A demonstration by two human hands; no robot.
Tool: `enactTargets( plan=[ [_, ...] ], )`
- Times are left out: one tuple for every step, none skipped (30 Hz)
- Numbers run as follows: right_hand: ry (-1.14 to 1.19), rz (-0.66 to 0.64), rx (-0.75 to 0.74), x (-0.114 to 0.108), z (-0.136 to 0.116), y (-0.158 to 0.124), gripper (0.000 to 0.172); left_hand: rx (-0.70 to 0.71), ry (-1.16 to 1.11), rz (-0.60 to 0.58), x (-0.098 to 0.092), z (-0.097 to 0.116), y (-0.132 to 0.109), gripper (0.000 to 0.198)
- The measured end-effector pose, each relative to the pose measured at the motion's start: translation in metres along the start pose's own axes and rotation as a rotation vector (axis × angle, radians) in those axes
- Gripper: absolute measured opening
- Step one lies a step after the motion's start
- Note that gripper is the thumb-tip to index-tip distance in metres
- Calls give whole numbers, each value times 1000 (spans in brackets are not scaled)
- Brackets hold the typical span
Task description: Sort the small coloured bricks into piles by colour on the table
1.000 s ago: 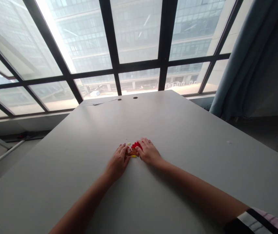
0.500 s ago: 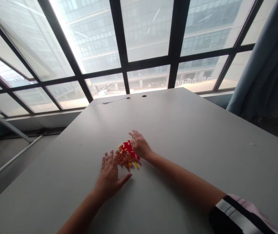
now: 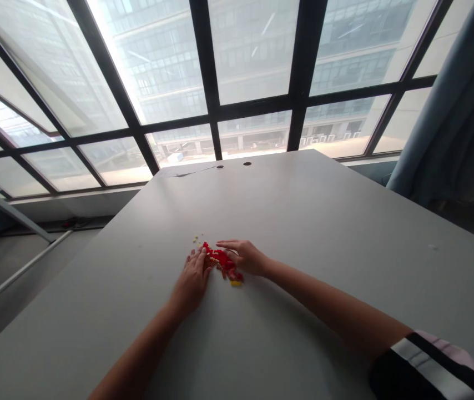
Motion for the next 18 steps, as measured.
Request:
enactTargets(
  plan=[
    [17,-18,5,-6,1,-9,42,5,-11,-1,-3,-2,0,53],
    [7,-46,9,-10,2,-19,45,2,-9,0,-5,-3,-1,53],
    [-36,-87,0,-9,1,-28,54,-9,0,2,-7,-3,-1,54],
    [-98,-112,-22,-6,-1,-36,61,-20,13,0,-7,-3,0,55],
    [-165,-123,-49,1,-3,-41,65,-24,22,-9,-7,-2,0,56],
    [-222,-126,-69,9,-7,-43,64,-18,24,-25,-7,0,1,57],
    [-266,-110,-80,18,-11,-42,60,-5,17,-43,-6,1,2,57],
    [-293,-92,-86,28,-14,-38,56,13,6,-60,-5,3,2,56],
    [-305,-74,-90,36,-18,-32,53,34,-6,-70,-5,4,2,55],
    [-304,-56,-97,42,-20,-25,51,54,-17,-72,-7,4,1,54],
    [-286,-34,-99,47,-22,-18,50,71,-23,-60,-9,4,0,52],
    [-258,-10,-100,49,-22,-10,49,83,-24,-36,-12,2,-2,51],
    [-223,16,-103,48,-22,-3,48,89,-16,-4,-16,0,-4,50],
    [-185,46,-102,46,-21,3,46,86,3,31,-19,-4,-5,50],
    [-146,78,-87,43,-18,9,44,72,33,57,-23,-8,-5,50],
    [-111,111,-60,40,-15,14,42,53,68,67,-26,-13,-4,50],
    [-83,139,-22,37,-11,20,41,33,102,63,-28,-18,0,51],
    [-61,161,21,35,-7,25,41,14,134,33,-28,-24,6,52]
  ],
)
Point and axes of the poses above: each hand's wrist, its own y-axis towards the middle knuckle, its own x-axis out of the palm, z = x × y, the point moved 2 cm from there along y, towards the middle knuckle, and after that the axes turned 7 degrees about x, right-handed, at the moved point
